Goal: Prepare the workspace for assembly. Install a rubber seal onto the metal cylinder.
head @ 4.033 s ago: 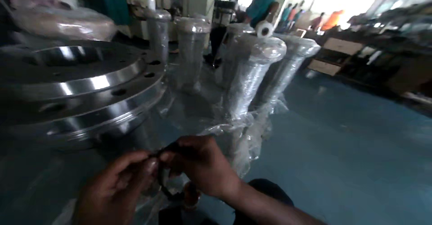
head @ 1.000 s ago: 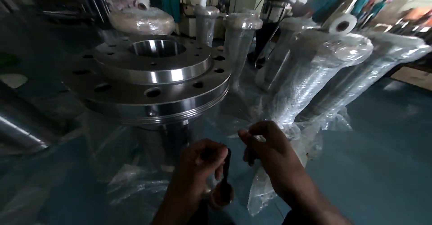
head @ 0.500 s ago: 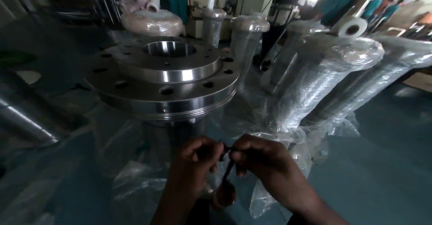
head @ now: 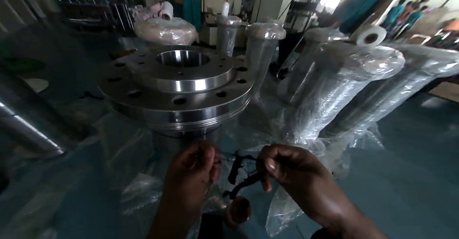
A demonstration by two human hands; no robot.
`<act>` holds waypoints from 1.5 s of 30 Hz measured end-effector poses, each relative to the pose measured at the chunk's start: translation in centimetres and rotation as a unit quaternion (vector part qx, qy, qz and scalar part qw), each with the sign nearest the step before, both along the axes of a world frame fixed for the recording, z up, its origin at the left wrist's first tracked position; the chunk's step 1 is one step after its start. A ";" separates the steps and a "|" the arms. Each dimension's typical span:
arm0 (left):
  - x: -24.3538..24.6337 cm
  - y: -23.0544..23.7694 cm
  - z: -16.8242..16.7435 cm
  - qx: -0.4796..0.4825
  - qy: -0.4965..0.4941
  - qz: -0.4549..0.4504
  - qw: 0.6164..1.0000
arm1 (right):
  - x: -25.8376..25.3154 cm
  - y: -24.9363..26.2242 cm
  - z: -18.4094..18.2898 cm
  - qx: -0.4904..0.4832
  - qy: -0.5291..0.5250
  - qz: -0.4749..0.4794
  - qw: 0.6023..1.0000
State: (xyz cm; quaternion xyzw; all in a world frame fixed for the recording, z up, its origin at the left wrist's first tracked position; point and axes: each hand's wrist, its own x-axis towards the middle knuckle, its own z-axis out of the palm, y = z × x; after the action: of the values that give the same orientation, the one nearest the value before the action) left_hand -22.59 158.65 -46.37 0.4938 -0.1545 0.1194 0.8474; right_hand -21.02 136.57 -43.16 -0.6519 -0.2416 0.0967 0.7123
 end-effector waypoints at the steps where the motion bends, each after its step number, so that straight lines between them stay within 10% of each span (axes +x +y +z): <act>1: -0.1 0.0 0.1 -0.013 0.008 -0.004 1.000 | 0.1 -0.1 0.0 0.004 0.008 0.011 1.000; 13: -0.2 -0.6 -0.3 0.098 0.021 0.001 0.995 | 0.9 0.1 -0.1 0.087 0.061 0.096 0.990; 26: -0.7 -1.7 -0.5 0.229 -0.018 0.036 0.973 | -0.2 0.7 -0.1 -0.040 -0.051 -0.029 0.997; 45: -0.6 1.4 0.0 0.159 -0.014 0.019 0.987 | 0.5 -0.3 0.4 -0.003 -0.068 0.030 0.997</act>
State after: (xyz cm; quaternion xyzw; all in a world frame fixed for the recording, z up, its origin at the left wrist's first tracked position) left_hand -23.21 160.05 -46.34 0.6232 -0.1743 0.1166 0.7534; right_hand -20.54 136.31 -42.75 -0.6517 -0.3085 0.0741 0.6889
